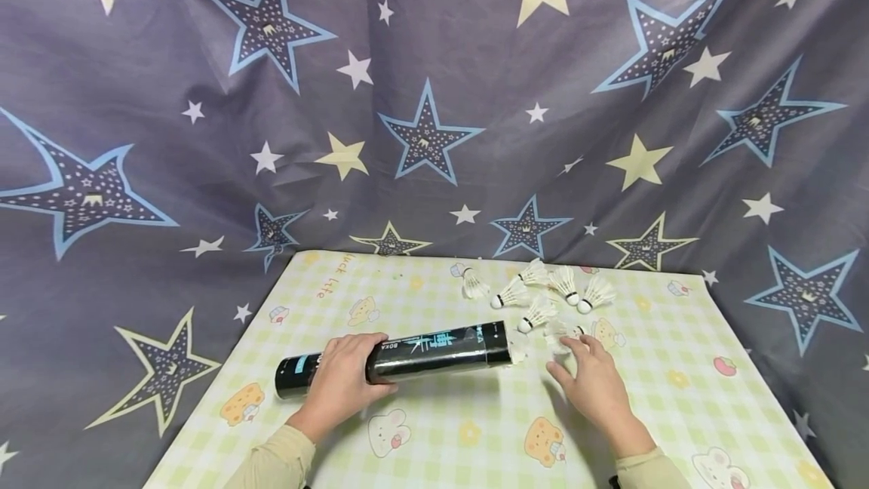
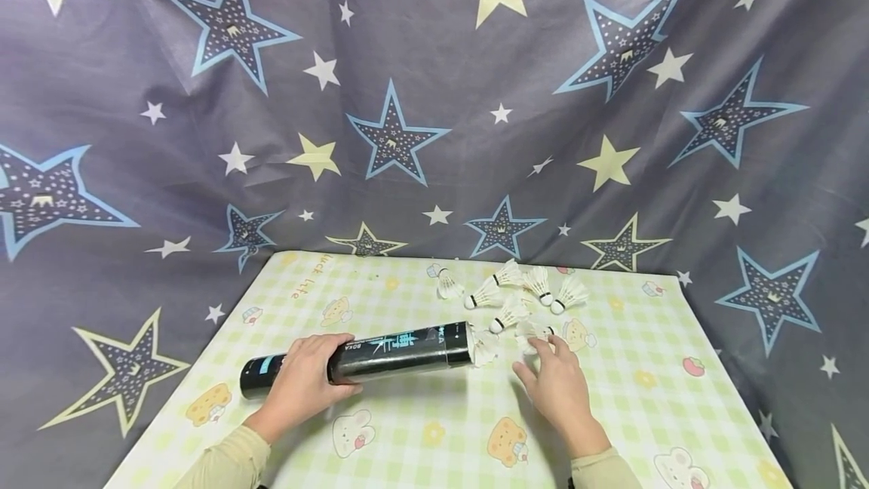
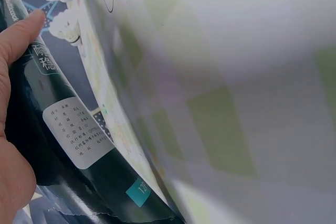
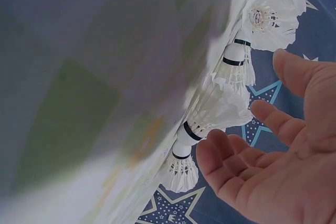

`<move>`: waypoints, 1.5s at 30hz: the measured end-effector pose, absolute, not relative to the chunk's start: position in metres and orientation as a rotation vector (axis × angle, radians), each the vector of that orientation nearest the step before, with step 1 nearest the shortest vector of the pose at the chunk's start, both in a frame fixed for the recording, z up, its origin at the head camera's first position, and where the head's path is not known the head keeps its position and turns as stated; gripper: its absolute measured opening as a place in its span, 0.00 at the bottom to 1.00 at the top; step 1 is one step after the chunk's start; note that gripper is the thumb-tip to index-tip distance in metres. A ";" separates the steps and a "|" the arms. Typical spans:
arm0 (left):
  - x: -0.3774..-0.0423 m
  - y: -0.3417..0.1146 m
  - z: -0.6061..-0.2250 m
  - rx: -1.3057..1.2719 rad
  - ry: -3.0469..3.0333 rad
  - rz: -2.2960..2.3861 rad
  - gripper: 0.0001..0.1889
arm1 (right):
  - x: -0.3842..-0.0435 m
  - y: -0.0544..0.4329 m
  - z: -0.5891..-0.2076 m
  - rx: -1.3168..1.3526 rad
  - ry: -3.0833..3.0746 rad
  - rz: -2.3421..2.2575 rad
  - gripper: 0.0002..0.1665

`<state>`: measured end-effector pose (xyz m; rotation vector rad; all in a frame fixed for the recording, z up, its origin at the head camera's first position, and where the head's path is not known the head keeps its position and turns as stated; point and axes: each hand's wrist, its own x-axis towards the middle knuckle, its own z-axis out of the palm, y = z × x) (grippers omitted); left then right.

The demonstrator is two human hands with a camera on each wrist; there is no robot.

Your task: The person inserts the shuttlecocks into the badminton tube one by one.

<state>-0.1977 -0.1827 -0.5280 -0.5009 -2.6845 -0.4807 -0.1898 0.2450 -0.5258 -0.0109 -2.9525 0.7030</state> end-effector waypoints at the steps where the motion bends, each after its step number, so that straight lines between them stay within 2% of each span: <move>1: -0.198 -0.183 -0.528 -0.503 -2.685 -0.482 0.48 | -0.190 0.245 -0.526 -0.010 -2.956 0.697 0.37; 8: -0.198 -0.183 -0.529 -0.509 -2.688 -0.484 0.48 | -0.192 0.250 -0.526 -0.011 -2.974 0.666 0.43; 12: -0.198 -0.183 -0.529 -0.514 -2.692 -0.479 0.48 | -0.193 0.255 -0.526 -0.021 -2.970 0.638 0.42; 19: -0.197 -0.183 -0.529 -0.514 -2.700 -0.479 0.48 | -0.194 0.264 -0.528 0.008 -2.826 0.585 0.33; 29: -0.198 -0.182 -0.529 -0.506 -2.709 -0.460 0.48 | -0.200 0.270 -0.529 -0.061 -2.666 0.674 0.12; 35: -0.198 -0.182 -0.530 -0.510 -2.710 -0.462 0.48 | -0.200 0.275 -0.529 -0.248 -2.709 1.030 0.10; 43: -0.198 -0.181 -0.532 -0.511 -2.705 -0.459 0.48 | -0.201 0.281 -0.528 -0.532 -2.511 1.799 0.23; 45: -0.198 -0.180 -0.531 -0.509 -2.707 -0.458 0.48 | -0.200 0.280 -0.526 -0.563 -2.424 1.969 0.22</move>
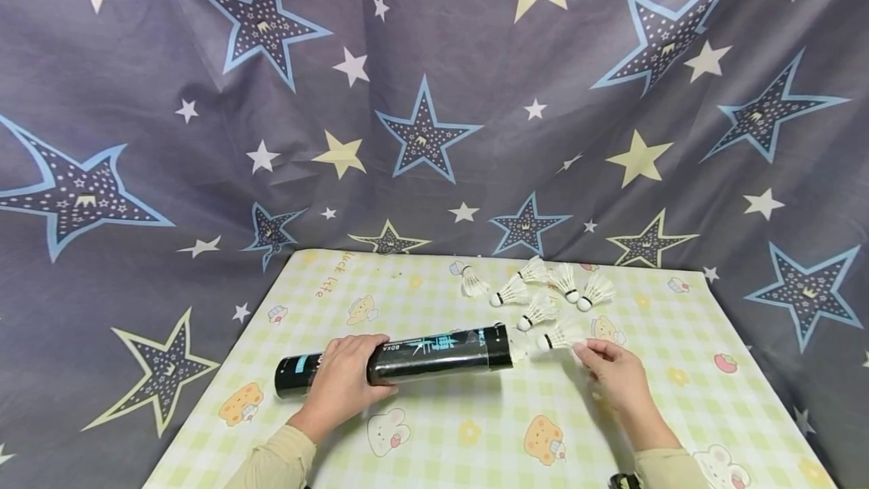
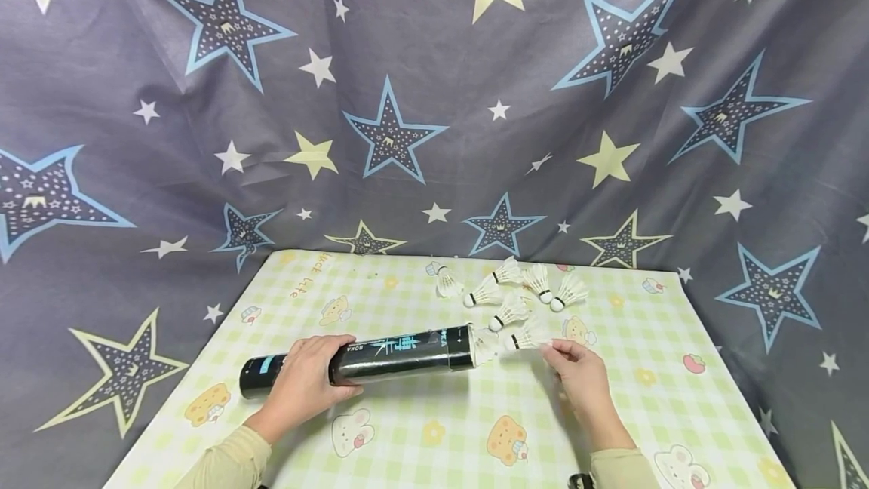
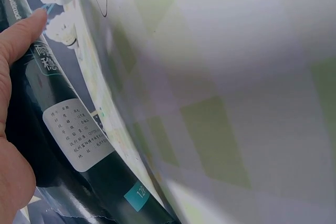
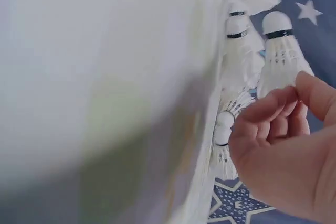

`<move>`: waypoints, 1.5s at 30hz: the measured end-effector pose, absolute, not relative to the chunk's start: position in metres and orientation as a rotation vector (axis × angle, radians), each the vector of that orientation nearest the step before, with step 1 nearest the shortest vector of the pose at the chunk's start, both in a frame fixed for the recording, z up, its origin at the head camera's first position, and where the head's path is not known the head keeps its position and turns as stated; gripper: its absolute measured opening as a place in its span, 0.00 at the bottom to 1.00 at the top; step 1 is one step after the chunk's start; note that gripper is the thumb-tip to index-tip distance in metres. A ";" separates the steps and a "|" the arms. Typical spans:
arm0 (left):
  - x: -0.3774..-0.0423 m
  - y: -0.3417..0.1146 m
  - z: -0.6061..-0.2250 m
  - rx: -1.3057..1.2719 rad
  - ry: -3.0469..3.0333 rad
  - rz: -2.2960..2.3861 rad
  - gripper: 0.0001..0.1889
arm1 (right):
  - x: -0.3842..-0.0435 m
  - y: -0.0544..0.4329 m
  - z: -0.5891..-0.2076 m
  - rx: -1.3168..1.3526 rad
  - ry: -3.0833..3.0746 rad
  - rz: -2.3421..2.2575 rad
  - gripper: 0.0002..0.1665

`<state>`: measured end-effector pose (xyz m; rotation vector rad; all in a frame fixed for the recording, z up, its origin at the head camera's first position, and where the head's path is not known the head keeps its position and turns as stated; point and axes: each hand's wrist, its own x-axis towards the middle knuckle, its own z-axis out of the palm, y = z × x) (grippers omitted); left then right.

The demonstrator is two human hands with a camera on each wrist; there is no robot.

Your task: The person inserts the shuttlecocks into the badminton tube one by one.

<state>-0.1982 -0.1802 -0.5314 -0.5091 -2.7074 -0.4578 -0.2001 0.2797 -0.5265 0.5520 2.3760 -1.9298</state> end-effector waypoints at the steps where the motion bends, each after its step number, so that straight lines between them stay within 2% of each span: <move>1: -0.198 -0.180 -0.531 -0.508 -2.708 -0.458 0.48 | -0.199 0.278 -0.524 0.554 2.300 -1.993 0.18; 5: -0.198 -0.180 -0.530 -0.504 -2.711 -0.456 0.48 | -0.193 0.263 -0.513 0.499 2.051 -2.207 0.02; 7: -0.197 -0.180 -0.530 -0.501 -2.709 -0.455 0.48 | -0.190 0.253 -0.508 0.444 1.987 -2.257 0.05; 14: -0.197 -0.179 -0.530 -0.498 -2.711 -0.458 0.48 | -0.182 0.229 -0.502 0.310 1.923 -2.305 0.06; 45: -0.193 -0.181 -0.530 -0.522 -2.673 -0.458 0.48 | -0.174 0.219 -0.500 0.311 1.958 -2.268 0.04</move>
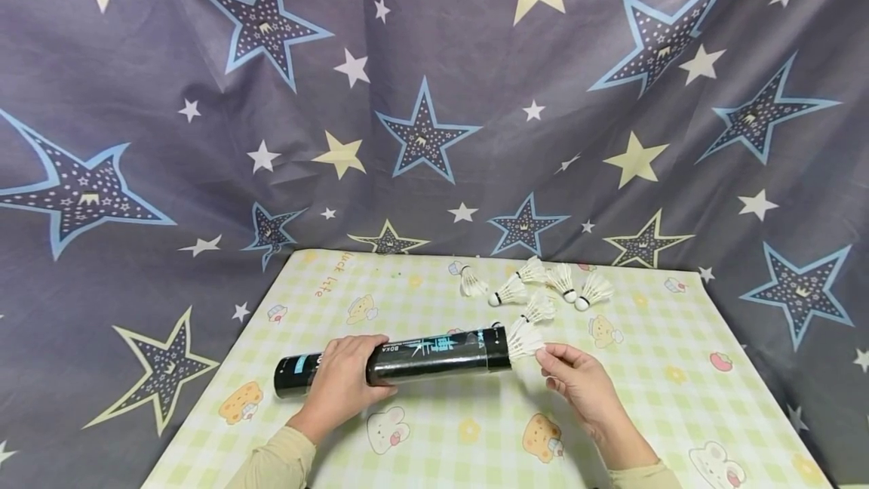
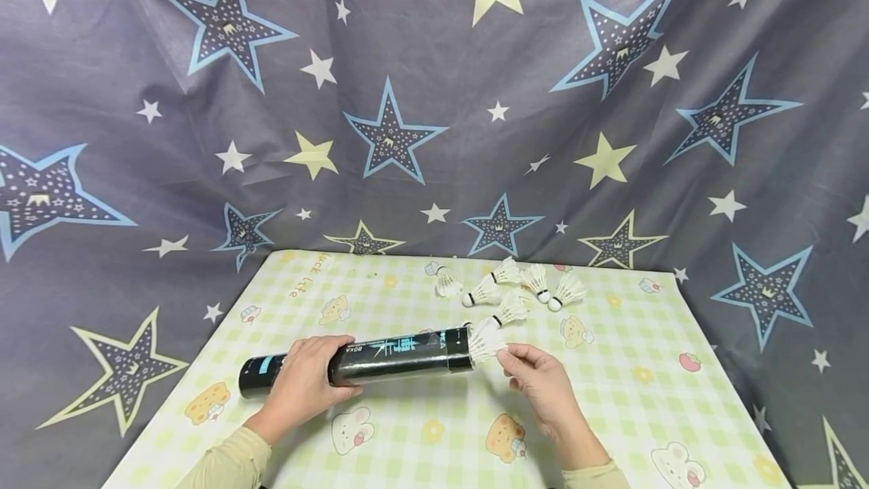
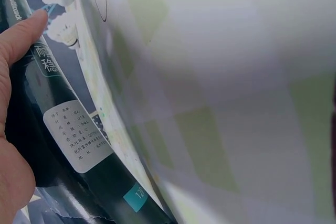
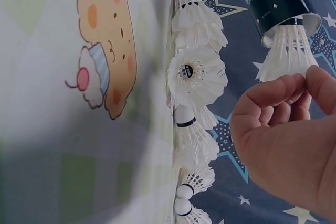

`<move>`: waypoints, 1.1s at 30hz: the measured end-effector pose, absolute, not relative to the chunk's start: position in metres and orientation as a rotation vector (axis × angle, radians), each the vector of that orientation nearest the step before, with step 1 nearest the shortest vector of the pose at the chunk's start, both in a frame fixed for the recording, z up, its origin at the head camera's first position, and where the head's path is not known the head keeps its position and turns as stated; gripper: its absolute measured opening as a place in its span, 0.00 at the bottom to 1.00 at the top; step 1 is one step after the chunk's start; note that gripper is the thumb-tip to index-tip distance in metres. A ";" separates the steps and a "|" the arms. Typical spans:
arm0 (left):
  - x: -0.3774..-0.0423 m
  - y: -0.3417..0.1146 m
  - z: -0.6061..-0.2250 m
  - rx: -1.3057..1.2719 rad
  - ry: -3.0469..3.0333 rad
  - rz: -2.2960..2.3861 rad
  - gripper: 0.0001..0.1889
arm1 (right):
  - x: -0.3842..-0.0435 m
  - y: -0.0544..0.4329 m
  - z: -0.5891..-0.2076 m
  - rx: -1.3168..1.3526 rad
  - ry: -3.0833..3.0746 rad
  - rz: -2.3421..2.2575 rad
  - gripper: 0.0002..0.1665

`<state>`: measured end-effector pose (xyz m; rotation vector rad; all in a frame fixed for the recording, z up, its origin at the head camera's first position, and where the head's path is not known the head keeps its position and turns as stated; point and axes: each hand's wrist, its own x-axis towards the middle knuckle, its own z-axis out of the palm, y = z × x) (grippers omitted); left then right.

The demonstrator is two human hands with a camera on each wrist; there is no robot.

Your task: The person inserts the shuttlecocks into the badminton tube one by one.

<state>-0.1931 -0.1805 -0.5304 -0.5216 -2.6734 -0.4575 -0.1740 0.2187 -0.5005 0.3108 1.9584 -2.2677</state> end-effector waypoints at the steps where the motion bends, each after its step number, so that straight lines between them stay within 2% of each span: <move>1: -0.193 -0.181 -0.531 -0.523 -2.672 -0.458 0.48 | -0.173 0.218 -0.500 0.301 1.970 -2.258 0.03; 5: -0.193 -0.181 -0.533 -0.521 -2.668 -0.453 0.49 | -0.171 0.214 -0.499 0.257 2.005 -2.206 0.03; 16: -0.194 -0.181 -0.535 -0.515 -2.666 -0.443 0.49 | -0.167 0.205 -0.498 0.201 2.041 -2.145 0.18; 25: -0.193 -0.181 -0.534 -0.516 -2.674 -0.446 0.48 | -0.168 0.201 -0.501 0.202 2.031 -2.134 0.17; 33: -0.195 -0.180 -0.535 -0.515 -2.670 -0.444 0.48 | -0.170 0.202 -0.502 0.182 1.964 -2.118 0.35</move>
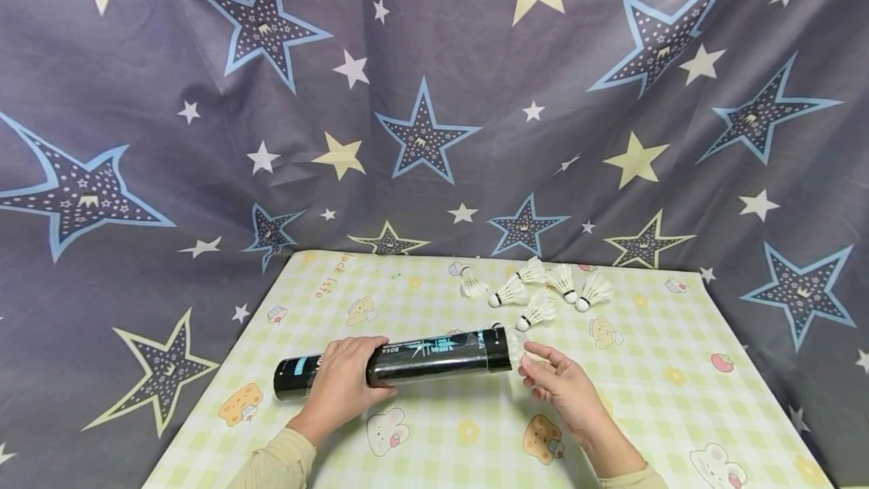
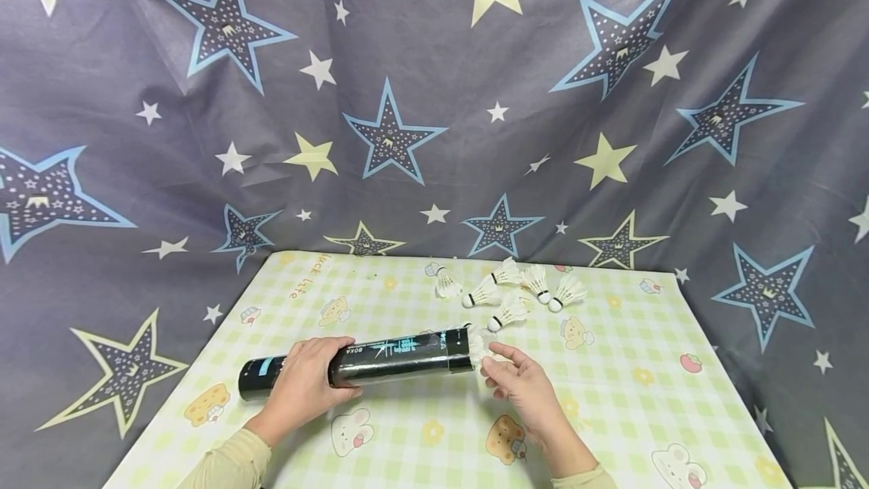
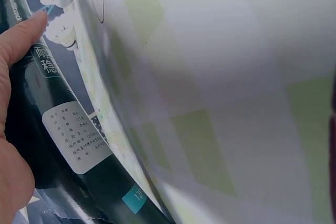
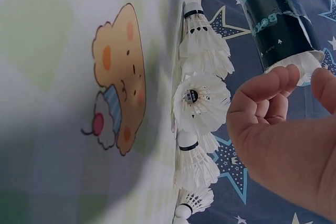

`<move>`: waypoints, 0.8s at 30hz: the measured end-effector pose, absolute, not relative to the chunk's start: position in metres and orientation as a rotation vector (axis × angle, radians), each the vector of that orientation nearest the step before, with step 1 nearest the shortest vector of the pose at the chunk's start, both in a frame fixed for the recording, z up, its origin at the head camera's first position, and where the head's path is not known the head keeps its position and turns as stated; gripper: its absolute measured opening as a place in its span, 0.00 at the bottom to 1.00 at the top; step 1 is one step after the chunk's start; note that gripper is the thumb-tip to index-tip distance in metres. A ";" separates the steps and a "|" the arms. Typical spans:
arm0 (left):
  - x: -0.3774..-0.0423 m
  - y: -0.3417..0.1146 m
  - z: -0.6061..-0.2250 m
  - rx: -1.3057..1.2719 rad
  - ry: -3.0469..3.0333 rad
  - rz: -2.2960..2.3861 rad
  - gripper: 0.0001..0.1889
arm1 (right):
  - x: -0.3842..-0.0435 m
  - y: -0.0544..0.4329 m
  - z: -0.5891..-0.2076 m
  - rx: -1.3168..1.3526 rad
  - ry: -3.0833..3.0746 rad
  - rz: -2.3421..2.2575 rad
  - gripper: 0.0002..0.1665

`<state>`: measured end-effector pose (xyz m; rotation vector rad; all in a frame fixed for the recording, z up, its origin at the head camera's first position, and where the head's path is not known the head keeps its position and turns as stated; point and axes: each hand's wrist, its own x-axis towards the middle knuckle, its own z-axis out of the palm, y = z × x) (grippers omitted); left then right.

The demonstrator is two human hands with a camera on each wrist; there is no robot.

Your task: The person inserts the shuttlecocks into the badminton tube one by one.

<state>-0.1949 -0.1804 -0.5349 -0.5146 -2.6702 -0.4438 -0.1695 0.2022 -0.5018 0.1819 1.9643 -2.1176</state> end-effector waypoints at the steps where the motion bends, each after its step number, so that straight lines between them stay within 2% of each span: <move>1: -0.195 -0.180 -0.535 -0.515 -2.670 -0.443 0.48 | -0.170 0.202 -0.502 0.177 1.962 -2.112 0.35; 24: -0.195 -0.178 -0.534 -0.512 -2.680 -0.454 0.48 | -0.170 0.199 -0.509 0.078 1.901 -2.088 0.34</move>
